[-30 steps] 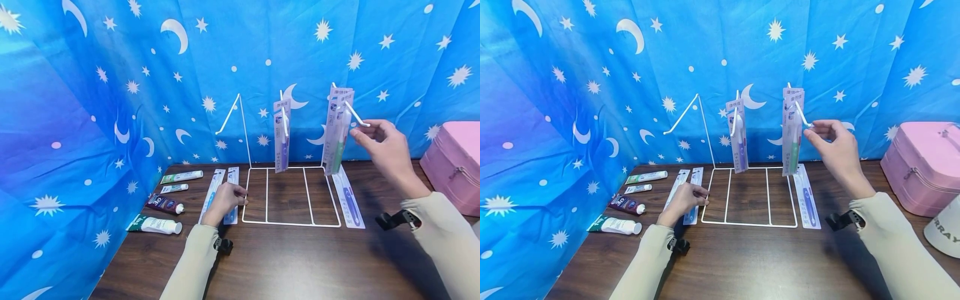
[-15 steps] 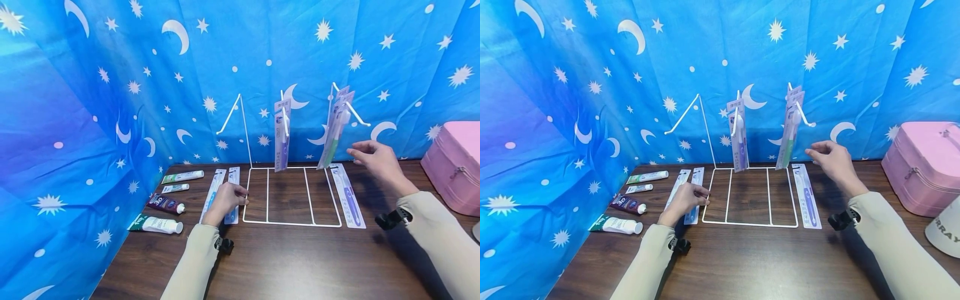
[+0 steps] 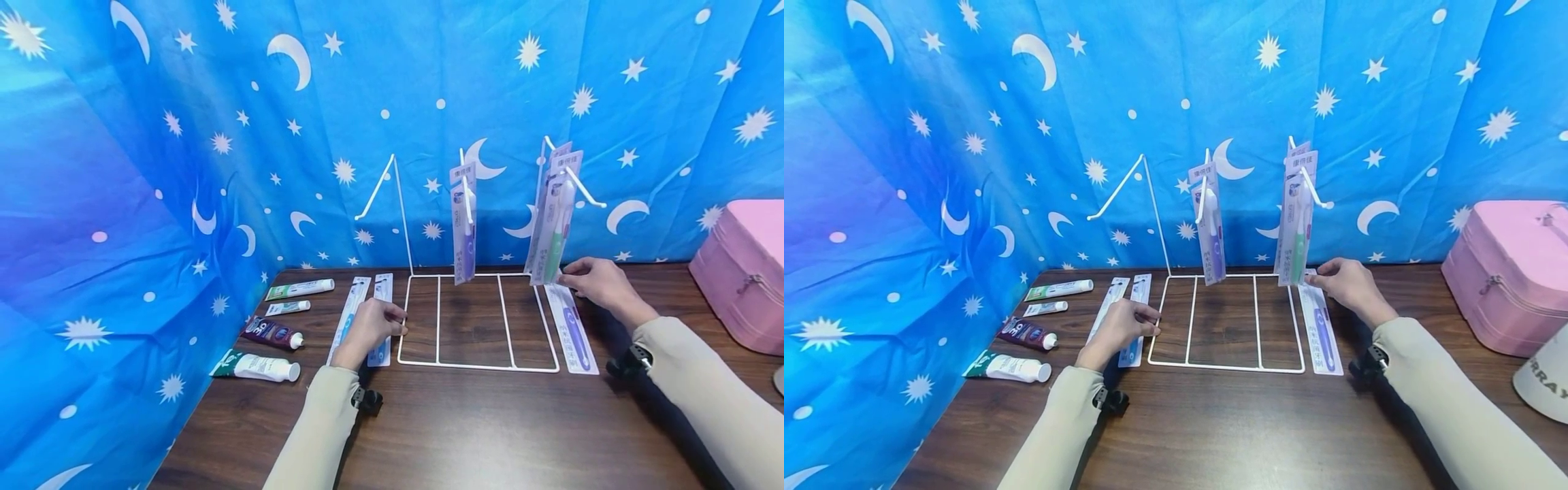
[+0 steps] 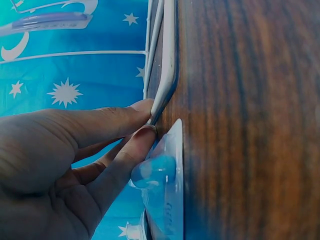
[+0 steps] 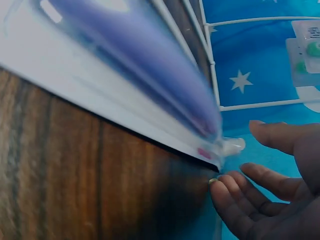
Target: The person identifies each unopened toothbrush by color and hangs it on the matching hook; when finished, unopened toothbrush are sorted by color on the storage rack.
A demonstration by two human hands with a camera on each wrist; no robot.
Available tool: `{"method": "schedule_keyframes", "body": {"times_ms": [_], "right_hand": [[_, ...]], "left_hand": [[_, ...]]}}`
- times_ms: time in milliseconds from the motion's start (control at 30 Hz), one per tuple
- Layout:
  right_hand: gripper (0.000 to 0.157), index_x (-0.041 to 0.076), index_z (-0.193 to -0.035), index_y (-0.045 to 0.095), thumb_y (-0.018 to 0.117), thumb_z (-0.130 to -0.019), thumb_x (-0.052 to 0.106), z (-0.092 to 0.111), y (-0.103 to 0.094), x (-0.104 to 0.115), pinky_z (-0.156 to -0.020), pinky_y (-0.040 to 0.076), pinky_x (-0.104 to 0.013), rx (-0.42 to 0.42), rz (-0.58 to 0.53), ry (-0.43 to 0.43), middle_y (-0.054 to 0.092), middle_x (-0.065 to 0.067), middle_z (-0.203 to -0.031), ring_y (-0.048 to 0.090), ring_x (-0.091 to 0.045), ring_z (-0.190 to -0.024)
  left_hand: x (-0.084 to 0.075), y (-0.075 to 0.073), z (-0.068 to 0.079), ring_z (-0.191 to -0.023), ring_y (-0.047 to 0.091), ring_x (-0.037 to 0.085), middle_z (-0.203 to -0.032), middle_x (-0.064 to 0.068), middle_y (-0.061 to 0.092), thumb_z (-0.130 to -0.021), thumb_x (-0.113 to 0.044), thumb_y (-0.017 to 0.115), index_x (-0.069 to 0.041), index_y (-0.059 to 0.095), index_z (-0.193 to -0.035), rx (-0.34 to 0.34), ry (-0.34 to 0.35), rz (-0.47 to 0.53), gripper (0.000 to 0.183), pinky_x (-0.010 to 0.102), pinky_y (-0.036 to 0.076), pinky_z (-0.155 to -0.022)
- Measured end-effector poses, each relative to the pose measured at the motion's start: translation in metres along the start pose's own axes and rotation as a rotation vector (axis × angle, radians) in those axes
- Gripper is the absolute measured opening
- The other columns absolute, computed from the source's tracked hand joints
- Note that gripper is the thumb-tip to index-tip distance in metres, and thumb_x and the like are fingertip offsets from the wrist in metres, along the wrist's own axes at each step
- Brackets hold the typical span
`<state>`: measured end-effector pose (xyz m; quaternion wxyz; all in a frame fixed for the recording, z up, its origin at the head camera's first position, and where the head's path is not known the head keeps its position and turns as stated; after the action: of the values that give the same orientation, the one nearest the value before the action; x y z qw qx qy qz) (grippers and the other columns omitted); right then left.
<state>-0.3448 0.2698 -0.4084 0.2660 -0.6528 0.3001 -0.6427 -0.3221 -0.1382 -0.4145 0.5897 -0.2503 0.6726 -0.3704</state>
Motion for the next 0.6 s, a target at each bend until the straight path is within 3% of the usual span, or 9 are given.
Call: {"method": "schedule_keyframes", "body": {"times_ms": [133,267,433,600], "right_hand": [[0.058,-0.01,-0.114,0.057,0.067,-0.089,0.041,-0.002,0.005,-0.004,-0.065,0.041,-0.039,0.012,0.045,0.044,0.059,-0.025,-0.096,0.054,-0.034,-0.081],[0.057,-0.011,-0.111,0.058,0.068,-0.089,0.041,-0.003,0.01,-0.005,-0.07,0.042,-0.044,0.007,0.058,0.062,0.057,-0.03,-0.106,0.051,-0.04,-0.089],[0.047,-0.011,-0.11,0.057,0.066,-0.091,0.031,-0.004,0.012,-0.006,-0.075,0.043,-0.05,-0.001,0.034,0.068,0.056,-0.032,-0.108,0.051,-0.042,-0.091],[0.04,-0.011,-0.106,0.06,0.063,-0.09,0.026,-0.001,0.009,-0.005,-0.072,0.044,-0.045,-0.008,0.008,0.074,0.06,-0.028,-0.103,0.054,-0.036,-0.086]], "left_hand": [[0.0,0.0,0.0,-0.071,0.06,0.01,-0.078,-0.005,0.067,-0.079,-0.01,0.081,-0.011,0.076,-0.098,-0.003,-0.009,0.008,0.02,0.029,0.048,-0.068],[0.0,0.0,0.0,-0.071,0.06,0.011,-0.078,-0.005,0.067,-0.079,-0.01,0.08,-0.011,0.076,-0.098,0.003,-0.013,0.007,0.02,0.03,0.048,-0.069],[0.0,0.001,0.0,-0.07,0.06,0.01,-0.077,-0.006,0.067,-0.078,-0.01,0.081,-0.01,0.076,-0.097,0.0,-0.002,0.003,0.02,0.029,0.048,-0.069],[0.0,0.001,0.0,-0.07,0.06,0.01,-0.078,-0.005,0.068,-0.078,-0.009,0.081,-0.01,0.076,-0.097,-0.007,0.001,0.002,0.02,0.029,0.049,-0.068]]}}
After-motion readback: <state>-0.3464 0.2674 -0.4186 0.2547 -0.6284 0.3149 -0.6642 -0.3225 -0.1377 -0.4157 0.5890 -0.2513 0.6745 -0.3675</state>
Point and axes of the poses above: each hand's wrist, its own z-axis away from the middle knuckle, its own y-axis out of the palm, x = y × z, the point moved 5 cm from there along -z, towards the middle knuckle
